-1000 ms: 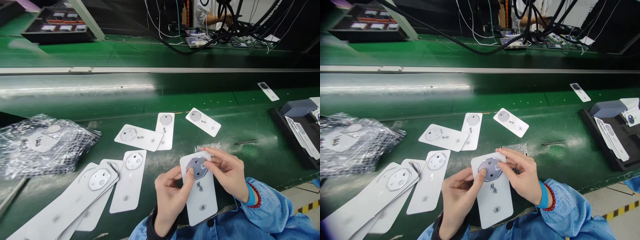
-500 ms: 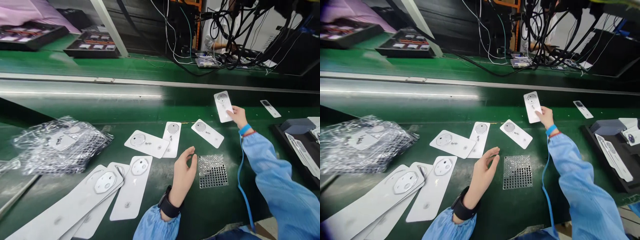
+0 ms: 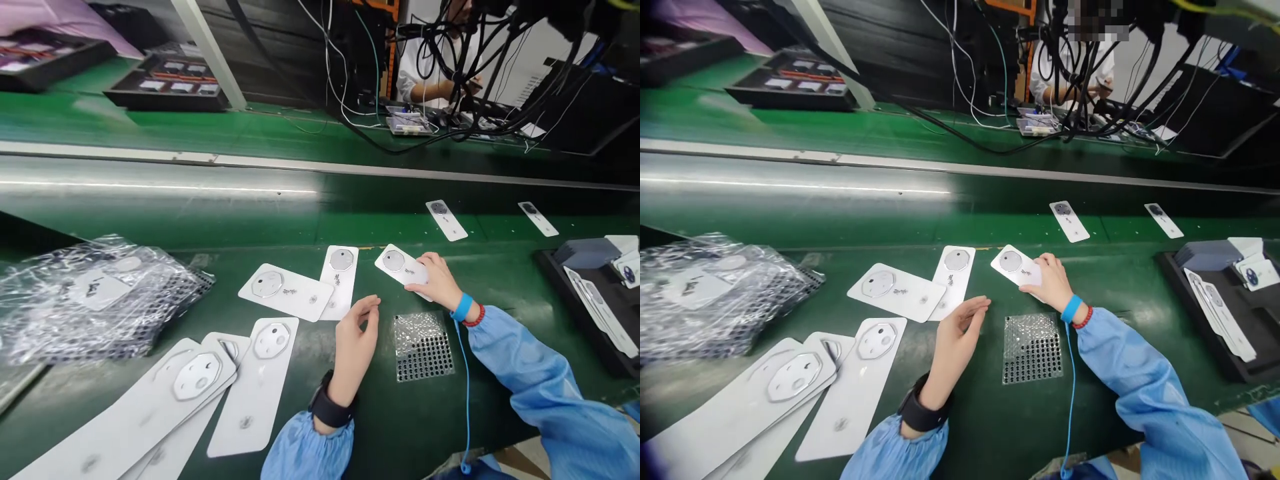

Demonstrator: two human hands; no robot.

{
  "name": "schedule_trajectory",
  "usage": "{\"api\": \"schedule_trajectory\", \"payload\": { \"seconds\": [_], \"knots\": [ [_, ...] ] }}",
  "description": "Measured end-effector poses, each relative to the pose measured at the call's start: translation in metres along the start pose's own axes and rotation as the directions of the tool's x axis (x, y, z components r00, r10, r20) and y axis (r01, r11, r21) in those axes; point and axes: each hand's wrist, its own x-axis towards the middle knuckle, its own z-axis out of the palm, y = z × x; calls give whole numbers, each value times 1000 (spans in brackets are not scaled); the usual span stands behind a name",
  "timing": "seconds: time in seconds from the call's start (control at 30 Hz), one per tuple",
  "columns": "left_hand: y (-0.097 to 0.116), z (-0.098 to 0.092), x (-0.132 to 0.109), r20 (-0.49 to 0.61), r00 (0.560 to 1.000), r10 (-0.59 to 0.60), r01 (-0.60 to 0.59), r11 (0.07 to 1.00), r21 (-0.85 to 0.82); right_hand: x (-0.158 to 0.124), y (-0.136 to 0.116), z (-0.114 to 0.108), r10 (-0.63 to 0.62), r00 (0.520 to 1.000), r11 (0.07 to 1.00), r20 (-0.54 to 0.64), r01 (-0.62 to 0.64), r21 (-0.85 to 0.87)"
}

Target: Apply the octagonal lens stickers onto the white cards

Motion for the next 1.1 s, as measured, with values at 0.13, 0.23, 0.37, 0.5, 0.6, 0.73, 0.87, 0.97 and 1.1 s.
{"api": "schedule_trajectory", "payload": {
  "seconds": [0.13, 0.23, 0.37, 0.5, 0.6, 0.73, 0.87, 0.97, 1.1],
  "knots": [
    [-3, 15, 13, 75, 997, -32, 37, 997, -70, 26, -10, -13, 62, 997, 996, 38, -64, 69],
    [3, 33, 24, 40, 999, -36, 41, 989, -143, 32, -31, -24, 36, 994, 982, 106, -55, 180],
    [27, 38, 21, -49, 998, 44, -56, 965, -257, -6, -62, -32, -49, 987, 944, 153, -4, 329],
    [42, -13, -6, -174, 979, 107, -142, 968, -205, -86, -61, -22, -186, 975, 945, -119, 211, 250],
    [36, -57, -29, -236, 963, 133, -93, 981, 173, -136, -40, -1, -329, 940, 940, -86, 335, 61],
    [22, -60, -46, -29, 1000, -10, 21, 908, 418, -152, -22, 15, -330, 934, 931, -133, 346, 114],
    [20, -18, -54, 167, 976, -143, 84, 945, 317, -139, -29, 2, -295, 917, 909, -267, 356, 217],
    [18, 5, -55, 266, 947, -179, 137, 976, 171, -134, -38, -9, -342, 908, 909, -243, 385, 161],
    [11, 12, -53, 294, 944, -150, 123, 986, 109, -137, -47, -11, -400, 896, 897, -194, 426, 117]
  ]
}}
